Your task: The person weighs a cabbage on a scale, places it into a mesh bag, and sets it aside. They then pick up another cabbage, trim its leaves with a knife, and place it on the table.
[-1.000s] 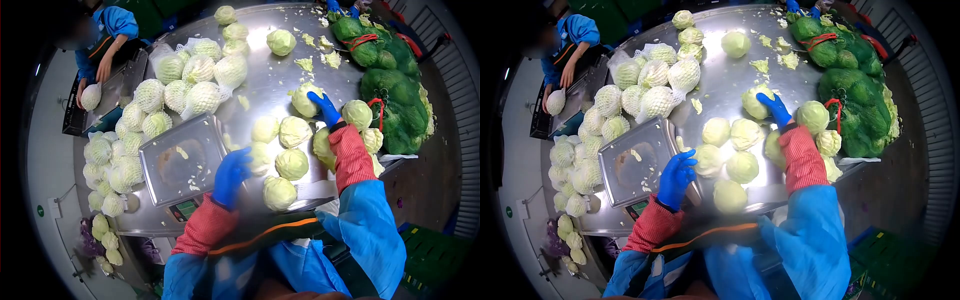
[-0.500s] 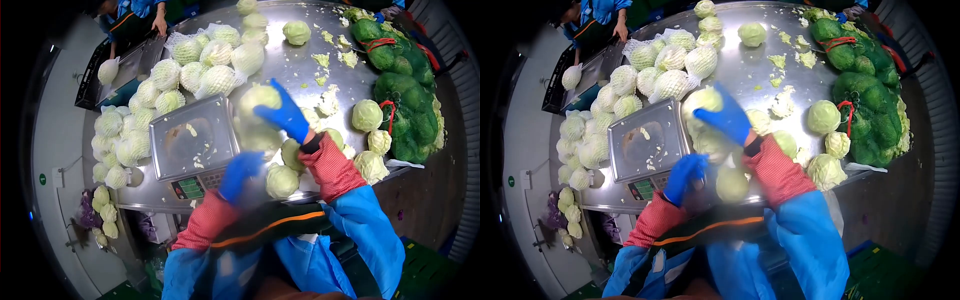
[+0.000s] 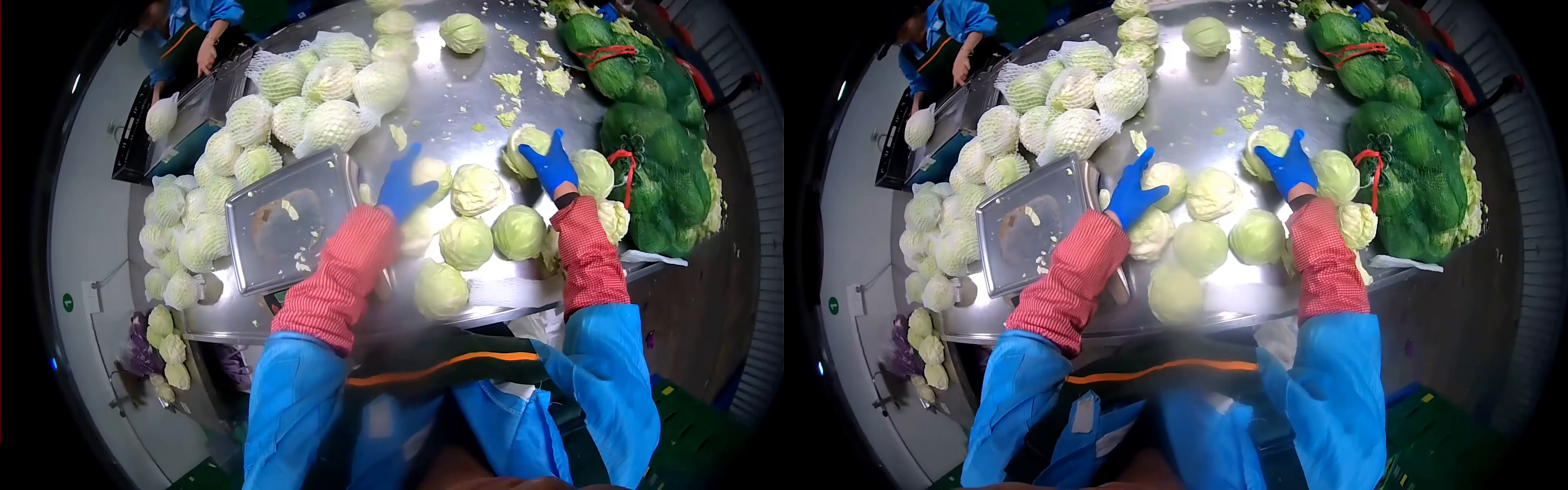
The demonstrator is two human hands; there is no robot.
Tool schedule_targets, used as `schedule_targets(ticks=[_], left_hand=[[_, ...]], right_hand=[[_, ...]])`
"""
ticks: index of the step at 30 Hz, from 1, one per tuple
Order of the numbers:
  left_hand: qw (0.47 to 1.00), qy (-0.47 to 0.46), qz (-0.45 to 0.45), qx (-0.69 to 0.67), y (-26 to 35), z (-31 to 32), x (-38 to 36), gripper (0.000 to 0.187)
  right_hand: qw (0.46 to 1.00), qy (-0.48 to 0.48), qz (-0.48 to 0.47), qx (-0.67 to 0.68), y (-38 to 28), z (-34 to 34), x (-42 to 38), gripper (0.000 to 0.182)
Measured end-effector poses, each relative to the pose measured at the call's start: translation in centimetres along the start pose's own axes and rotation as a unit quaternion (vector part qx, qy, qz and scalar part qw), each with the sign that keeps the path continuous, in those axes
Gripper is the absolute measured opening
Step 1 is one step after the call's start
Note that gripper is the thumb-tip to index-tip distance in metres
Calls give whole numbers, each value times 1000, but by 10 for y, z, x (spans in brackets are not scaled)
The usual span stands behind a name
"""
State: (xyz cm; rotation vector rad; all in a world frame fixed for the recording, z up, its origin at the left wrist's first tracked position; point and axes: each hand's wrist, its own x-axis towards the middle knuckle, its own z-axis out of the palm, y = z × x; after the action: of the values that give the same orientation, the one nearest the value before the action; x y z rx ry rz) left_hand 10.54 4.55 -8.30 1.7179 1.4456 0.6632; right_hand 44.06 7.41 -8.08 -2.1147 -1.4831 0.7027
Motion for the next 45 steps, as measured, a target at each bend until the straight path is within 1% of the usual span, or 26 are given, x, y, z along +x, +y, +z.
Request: schedule_targets(ticks=[1, 3, 5, 6, 9, 11, 13, 16, 17, 19, 20, 21, 23, 25, 27, 28, 31, 32, 33, 37, 39, 40, 42, 43, 44, 45], left_hand=[[999, -18, -18, 30, 0, 4, 8, 88], [993, -46, -60, 88, -7, 12, 20, 92], [995, -42, -45, 84, -27, 21, 26, 96], [995, -41, -39, 83, -33, 24, 28, 98], [991, -49, -93, 78, -28, 23, 33, 100], [994, -42, -84, 53, -42, 26, 42, 101], [997, -30, -62, 39, -66, 31, 51, 97], [974, 25, -81, -211, -82, 32, 56, 85], [962, 60, -64, -260, -62, 23, 53, 74], [925, 90, -112, -352, -16, 0, 30, 71], [930, 103, -82, -343, -10, -10, 22, 72], [952, 111, -2, -286, 0, -26, 12, 74], [954, 116, 42, -274, 29, -60, -21, 74], [953, 156, 52, -253, 39, -89, -55, 73], [958, 198, 61, -197, 25, -114, -81, 75], [964, 218, 41, -149, 11, -126, -93, 76], [960, 275, -50, -32, -23, -145, -125, 79], [961, 273, -47, 9, -33, -147, -132, 81], [961, 270, -43, 49, -43, -148, -138, 82], [954, 284, -89, -47, -43, -147, -148, 86], [950, 294, -88, 50, -45, -150, -152, 86], [946, 301, -79, 87, -43, -150, -152, 87], [941, 299, -69, 141, -34, -148, -152, 87], [947, 294, -59, 111, -37, -146, -151, 87], [953, 289, -50, 81, -45, -145, -149, 86], [957, 284, -40, 51, -51, -145, -148, 86]], right_hand=[[1000, -13, -14, -19, -1, -1, -2, 110], [992, 28, -33, -117, -2, 2, -11, 106], [975, 25, -25, -219, -32, -11, -29, 103], [946, 87, -70, -303, -42, -13, -38, 100], [961, 57, -152, -225, -73, -10, -68, 96], [975, -11, -204, -84, -75, 9, -85, 96], [974, -85, -176, -110, -92, 12, -91, 97], [944, -94, -224, -224, -100, 22, -87, 101], [941, -74, -239, -227, -96, 25, -83, 99], [934, -40, -269, -230, -83, 31, -75, 97], [935, -52, -267, -229, -80, 31, -73, 93], [935, -58, -274, -219, -76, 30, -73, 86], [954, -60, -265, -123, -77, 21, -82, 76], [947, 38, -319, -9, -70, 17, -96, 56], [959, 52, -274, 46, -66, 10, -117, 46], [966, 48, -235, 94, -60, 7, -125, 40], [969, 33, -160, 186, -36, 0, -140, 36], [966, 31, -128, 225, -31, 0, -143, 35], [967, 27, -113, 226, -27, -3, -147, 35], [971, 15, -59, 233, -18, -10, -163, 33], [966, 4, -29, 257, -13, -6, -168, 32], [964, 16, -51, 260, -12, -3, -171, 31], [983, 13, -92, 157, -10, -3, -177, 33], [988, 15, -114, 105, -13, -4, -181, 34], [985, 10, -131, 115, -13, -2, -184, 35], [988, 10, -110, 103, -14, -1, -187, 35]])
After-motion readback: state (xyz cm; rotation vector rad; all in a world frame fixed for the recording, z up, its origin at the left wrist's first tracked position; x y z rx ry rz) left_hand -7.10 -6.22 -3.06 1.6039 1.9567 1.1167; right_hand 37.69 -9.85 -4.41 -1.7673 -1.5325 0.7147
